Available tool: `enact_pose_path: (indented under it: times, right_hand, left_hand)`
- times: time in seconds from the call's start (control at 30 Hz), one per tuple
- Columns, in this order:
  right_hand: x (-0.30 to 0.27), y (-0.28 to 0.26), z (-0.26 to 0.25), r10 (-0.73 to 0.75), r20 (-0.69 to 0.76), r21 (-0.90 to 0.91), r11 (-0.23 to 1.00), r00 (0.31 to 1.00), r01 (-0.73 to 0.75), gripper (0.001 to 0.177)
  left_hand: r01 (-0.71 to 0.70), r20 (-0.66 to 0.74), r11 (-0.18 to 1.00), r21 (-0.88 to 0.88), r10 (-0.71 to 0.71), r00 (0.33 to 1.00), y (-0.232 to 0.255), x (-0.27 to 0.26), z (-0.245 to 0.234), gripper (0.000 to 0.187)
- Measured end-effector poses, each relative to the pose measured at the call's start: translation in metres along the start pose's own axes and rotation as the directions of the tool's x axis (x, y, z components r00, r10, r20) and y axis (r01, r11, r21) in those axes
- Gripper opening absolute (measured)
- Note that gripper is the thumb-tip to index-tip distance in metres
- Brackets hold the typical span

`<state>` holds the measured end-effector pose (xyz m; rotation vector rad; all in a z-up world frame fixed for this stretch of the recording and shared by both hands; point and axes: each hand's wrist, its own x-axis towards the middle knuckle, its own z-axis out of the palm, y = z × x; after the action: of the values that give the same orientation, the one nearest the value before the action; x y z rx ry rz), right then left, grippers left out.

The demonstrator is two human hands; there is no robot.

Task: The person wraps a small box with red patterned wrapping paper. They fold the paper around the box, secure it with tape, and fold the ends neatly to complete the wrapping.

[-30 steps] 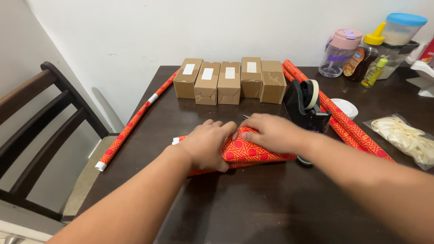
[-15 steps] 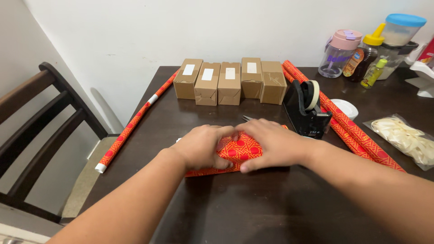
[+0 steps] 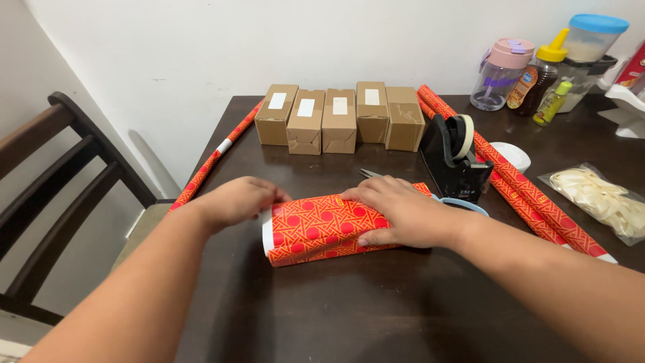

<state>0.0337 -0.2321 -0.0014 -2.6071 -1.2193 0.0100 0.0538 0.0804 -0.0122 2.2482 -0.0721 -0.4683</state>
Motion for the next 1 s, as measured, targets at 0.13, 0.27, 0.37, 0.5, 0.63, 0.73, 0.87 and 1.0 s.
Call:
enact_pose_path:
  times: [0.13,0.27,0.37,0.5,0.63,0.73,0.87,1.0]
  right_hand:
    - [0.001,0.0,0.0,0.013,0.004,0.001,1.0,1.0,-0.013,0.078]
    - [0.001,0.002,0.0,0.027,0.013,0.016,1.0,1.0,-0.027,0.077]
    - [0.003,0.003,0.0,0.017,0.012,0.024,1.0,1.0,-0.017,0.078]
    - [0.004,0.003,-0.002,0.031,0.024,0.036,0.999,0.999,-0.032,0.077]
    - [0.004,0.002,-0.003,0.046,0.03,0.04,0.998,0.998,-0.048,0.078]
    - [0.004,0.002,-0.004,0.048,0.035,0.04,0.998,0.998,-0.05,0.078]
    - [0.003,0.002,-0.003,0.035,0.025,0.034,0.999,0.999,-0.036,0.075]
    - [0.003,0.001,-0.003,0.058,0.03,0.037,0.998,0.998,-0.059,0.075]
  left_hand:
    - [-0.001,0.045,0.995,-0.098,0.006,0.999,-0.017,-0.007,-0.011,0.041]
    - [-0.114,0.032,0.974,-0.196,0.122,0.992,-0.024,-0.011,-0.011,0.036]
    - [-0.115,-0.047,0.984,-0.133,0.11,0.993,-0.026,-0.011,-0.009,0.029]
    - [-0.091,-0.072,0.995,-0.041,0.088,0.993,-0.029,-0.013,-0.01,0.029]
    - [-0.128,-0.052,0.99,-0.053,0.125,0.991,-0.032,-0.01,-0.011,0.03]
    - [-0.114,-0.026,0.988,-0.104,0.112,0.993,-0.033,-0.01,-0.014,0.031]
    - [-0.017,-0.026,0.978,-0.206,0.012,1.0,-0.028,-0.014,-0.017,0.035]
    - [-0.001,-0.037,0.994,-0.109,-0.003,0.999,-0.015,-0.008,-0.007,0.037]
